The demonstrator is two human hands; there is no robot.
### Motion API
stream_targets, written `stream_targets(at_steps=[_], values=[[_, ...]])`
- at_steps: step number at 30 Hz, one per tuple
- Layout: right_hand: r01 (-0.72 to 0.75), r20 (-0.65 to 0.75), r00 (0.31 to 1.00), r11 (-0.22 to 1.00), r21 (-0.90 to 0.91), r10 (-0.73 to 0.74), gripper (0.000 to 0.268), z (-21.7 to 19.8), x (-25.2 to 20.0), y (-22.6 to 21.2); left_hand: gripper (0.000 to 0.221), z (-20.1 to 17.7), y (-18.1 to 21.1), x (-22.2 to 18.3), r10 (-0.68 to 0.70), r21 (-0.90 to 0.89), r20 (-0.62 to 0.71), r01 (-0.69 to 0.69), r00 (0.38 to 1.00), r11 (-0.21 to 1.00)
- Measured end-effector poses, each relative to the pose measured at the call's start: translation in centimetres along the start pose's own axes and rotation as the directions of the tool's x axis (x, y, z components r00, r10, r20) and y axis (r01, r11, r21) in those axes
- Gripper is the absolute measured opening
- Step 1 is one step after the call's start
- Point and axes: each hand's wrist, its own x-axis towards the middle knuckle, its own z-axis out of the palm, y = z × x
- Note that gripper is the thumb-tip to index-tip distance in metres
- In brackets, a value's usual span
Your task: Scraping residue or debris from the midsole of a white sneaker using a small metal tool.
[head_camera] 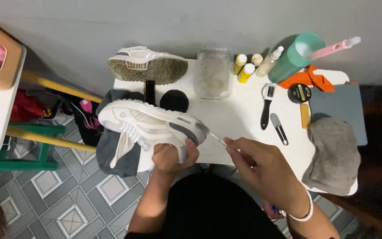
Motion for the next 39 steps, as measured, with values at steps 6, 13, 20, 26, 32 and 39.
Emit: stream_targets(at_steps=[6,13,20,26,32,39], values=[[0.038,0.0,0.999,0.999,-0.02,-0.038,0.011,0.2,1.1,0.3,0.04,0.6,0.5,0.7,0.033,-0.071,0.009,-0.033,0.999,0.997],[0.08,0.03,0.996,0.994,-0.077,-0.078,0.011,0.4,0.1,0.2,0.015,-1.2,1.1,1.3,0.407,0.219,0.34,-0.492,0.848,0.842],[0.055,0.047,0.997,0.997,-0.059,-0.053,0.014,-0.3,-0.9,0.6,0.042,0.0,0.2,0.5,0.079,0.03,0.059,-0.081,0.995,0.996],[0.099,0.011,0.995,0.987,-0.125,-0.099,0.008,0.2,0.1,0.4,0.044,-0.2,0.7,0.7,0.036,-0.055,0.121,-0.03,0.992,0.998],[0.116,-0.017,0.993,0.985,-0.125,-0.119,0.006,0.9,-0.3,-0.4,0.04,-0.2,0.3,0.9,-0.022,-0.012,0.06,0.022,0.998,1.0],[0.15,-0.058,0.985,0.969,-0.198,-0.164,0.01,1.8,-1.5,-0.5,0.041,-0.2,-0.9,1.9,-0.077,-0.075,0.065,0.082,0.995,0.994]])
